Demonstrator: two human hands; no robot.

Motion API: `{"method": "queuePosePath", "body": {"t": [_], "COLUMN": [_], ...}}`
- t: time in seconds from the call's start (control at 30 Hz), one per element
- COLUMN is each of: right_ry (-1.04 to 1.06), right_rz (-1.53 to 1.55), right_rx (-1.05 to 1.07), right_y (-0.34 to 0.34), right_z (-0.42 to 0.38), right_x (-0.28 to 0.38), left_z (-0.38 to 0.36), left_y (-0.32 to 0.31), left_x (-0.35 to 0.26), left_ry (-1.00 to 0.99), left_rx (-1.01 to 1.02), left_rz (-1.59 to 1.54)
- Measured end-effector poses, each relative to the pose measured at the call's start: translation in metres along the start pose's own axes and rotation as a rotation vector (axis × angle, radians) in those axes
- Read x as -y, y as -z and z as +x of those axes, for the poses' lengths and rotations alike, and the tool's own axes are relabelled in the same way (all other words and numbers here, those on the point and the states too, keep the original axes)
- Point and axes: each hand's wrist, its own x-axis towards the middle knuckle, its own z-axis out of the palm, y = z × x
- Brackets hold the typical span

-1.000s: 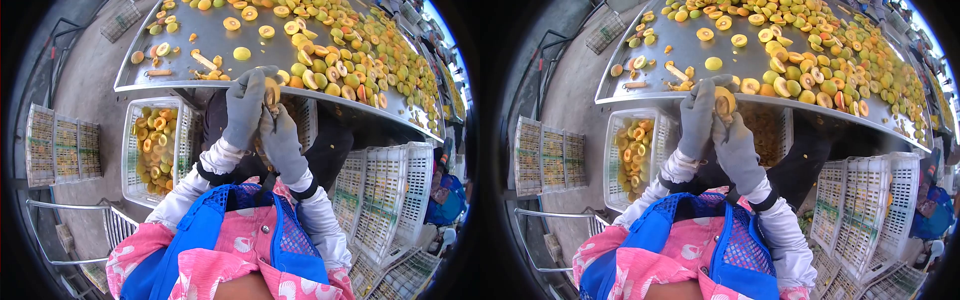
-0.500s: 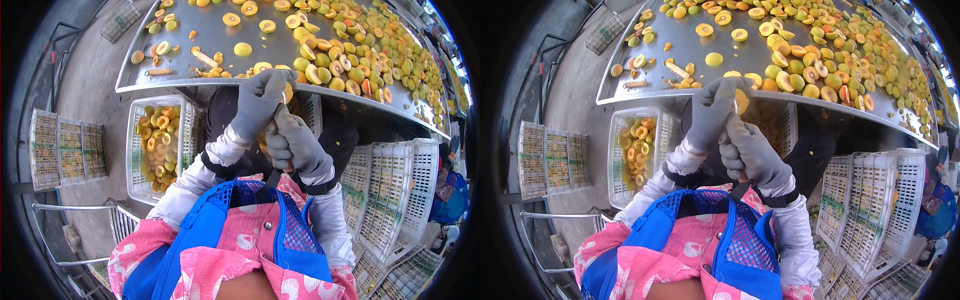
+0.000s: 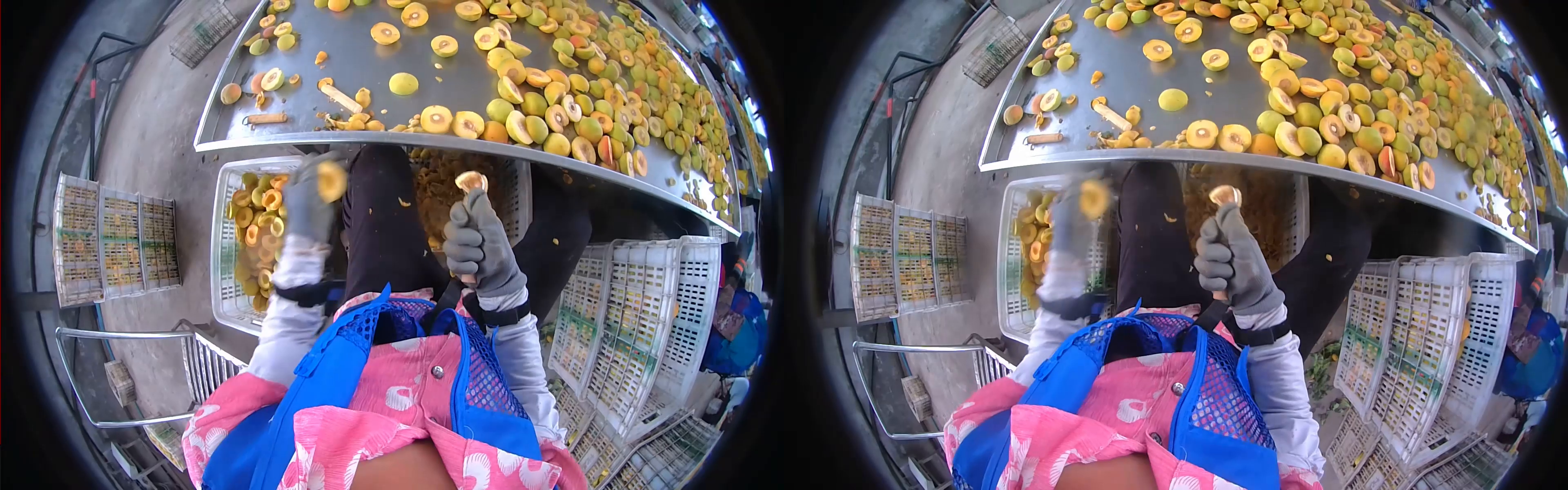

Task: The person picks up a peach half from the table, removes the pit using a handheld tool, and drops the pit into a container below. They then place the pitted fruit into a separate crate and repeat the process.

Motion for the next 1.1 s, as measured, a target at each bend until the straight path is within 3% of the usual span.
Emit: {"method": "queuePosePath", "body": {"t": [0.03, 0.07, 0.1, 0.13, 0.2, 0.27, 0.33, 0.37, 0.43, 0.5, 0.53, 0.6, 0.63, 0.7, 0.73, 0.8, 0.83, 0.87, 0.93, 0.97, 1.0, 1.07, 1.1], "right_ry": [0.01, 0.01, 0.006, 0.003, -0.007, 0.049, 0.092, 0.098, 0.092, 0.178, 0.181, 0.201, 0.197, 0.107, 0.108, 0.124, 0.17, 0.166, 0.32, 0.34, 0.346, 0.399, 0.4], "right_rz": [-0.01, -0.001, -0.016, -0.033, -0.012, -0.18, -0.433, -0.404, -0.36, -0.493, -0.481, -0.526, -0.524, -0.078, -0.081, -0.233, -0.318, -0.318, -0.489, -0.543, -0.552, -0.683, -0.692], "right_rx": [-0.106, -0.103, -0.153, -0.204, -0.27, -0.313, -0.743, -0.661, -0.585, -0.568, -0.572, -0.683, -0.684, -0.61, -0.608, -0.707, -0.679, -0.684, -0.493, -0.508, -0.51, -0.576, -0.579], "right_y": [0.007, 0.007, 0.006, 0.004, -0.008, -0.005, 0.022, 0.022, 0.015, 0.008, 0.014, 0.027, 0.029, 0.029, 0.024, 0.006, -0.01, -0.017, -0.028, -0.034, -0.036, -0.039, -0.039], "right_z": [0.0, 0.003, 0.007, 0.01, 0.018, 0.026, 0.039, 0.034, 0.029, 0.037, 0.043, 0.056, 0.058, 0.054, 0.051, 0.044, 0.041, 0.039, 0.04, 0.041, 0.04, 0.037, 0.035], "right_x": [0.0, 0.001, 0.002, 0.003, 0.004, 0.011, 0.008, 0.012, 0.022, 0.033, 0.035, 0.035, 0.036, 0.032, 0.027, 0.014, 0.008, 0.004, 0.004, 0.005, 0.005, 0.003, 0.002], "left_z": [0.011, 0.019, 0.013, 0.016, 0.022, 0.029, 0.063, 0.078, 0.097, 0.11, 0.112, 0.11, 0.111, 0.102, 0.099, 0.093, 0.085, 0.074, 0.051, 0.045, 0.034, 0.012, 0.006], "left_y": [0.064, 0.116, 0.121, 0.104, 0.037, -0.027, -0.091, -0.115, -0.143, -0.162, -0.165, -0.163, -0.16, -0.146, -0.143, -0.138, -0.138, -0.135, -0.132, -0.13, -0.134, -0.14, -0.139], "left_x": [0.015, 0.023, 0.011, 0.003, -0.004, -0.017, 0.015, 0.025, 0.036, 0.039, 0.038, 0.034, 0.036, 0.045, 0.048, 0.05, 0.045, 0.038, 0.015, 0.02, 0.016, 0.005, 0.003], "left_ry": [-0.081, -0.121, -0.339, -0.333, -0.46, 0.03, -0.415, -0.452, -0.472, -0.224, -0.223, 0.086, 0.091, -0.083, -0.086, -0.077, 0.002, 0.008, -0.134, -0.522, -0.53, 0.24, 0.286], "left_rx": [-0.205, -0.236, -0.396, -0.397, -0.217, -0.07, 0.219, 0.255, 0.301, 0.6, 0.612, 0.545, 0.545, 0.419, 0.416, 0.272, 0.33, 0.328, 0.598, 0.649, 0.648, 0.618, 0.617], "left_rz": [0.604, 1.008, 1.285, 1.293, 0.973, 0.497, 0.9, 1.049, 1.209, 1.472, 1.477, 1.172, 1.173, 1.115, 1.113, 0.317, 0.146, 0.144, 0.328, 0.58, 0.572, -0.223, -0.323]}}
